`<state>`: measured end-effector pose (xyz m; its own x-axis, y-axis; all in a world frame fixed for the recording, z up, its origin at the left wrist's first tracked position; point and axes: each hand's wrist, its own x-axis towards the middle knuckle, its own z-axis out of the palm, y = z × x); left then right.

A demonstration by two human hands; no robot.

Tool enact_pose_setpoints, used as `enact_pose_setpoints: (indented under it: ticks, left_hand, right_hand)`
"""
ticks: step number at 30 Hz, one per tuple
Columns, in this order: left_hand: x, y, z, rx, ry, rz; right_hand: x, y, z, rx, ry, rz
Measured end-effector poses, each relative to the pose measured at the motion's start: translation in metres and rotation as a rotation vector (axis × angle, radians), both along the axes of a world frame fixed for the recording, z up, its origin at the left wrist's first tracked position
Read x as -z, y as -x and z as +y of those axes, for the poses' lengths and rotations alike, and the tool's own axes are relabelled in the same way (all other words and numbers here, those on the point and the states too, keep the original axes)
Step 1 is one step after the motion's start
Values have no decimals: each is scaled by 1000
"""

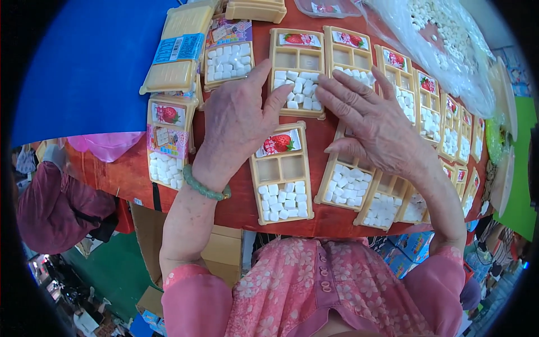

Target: Packaging small white square items into partitioned plastic trays on a factory work table.

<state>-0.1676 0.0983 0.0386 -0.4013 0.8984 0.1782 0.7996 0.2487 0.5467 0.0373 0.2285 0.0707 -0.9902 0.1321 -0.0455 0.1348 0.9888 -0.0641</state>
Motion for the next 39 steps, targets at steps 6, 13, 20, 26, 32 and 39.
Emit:
enact_pose_setpoints:
  ticks: [6, 13, 20, 26, 32, 39]
  left_hand:
    - [1, 1, -2, -1, 20, 32]
    - [-3, -4, 1, 7, 22, 19]
    - [1, 2, -1, -16, 49, 19]
    - [3, 6, 1, -5, -65, -100]
    - [-7, 3, -2, 51, -106, -81]
    - [-21, -18, 10, 311, -318, -90]
  right_hand:
    - [1, 4, -4, -4, 2, 35]
    - [13, 12, -6, 10, 24, 81]
    - [-5, 5, 8, 92, 81, 94]
    - [-9, -32, 39, 252, -14, 28]
    - [-1, -41, 28, 233, -7, -19]
    - [2, -44, 33, 204, 25, 65]
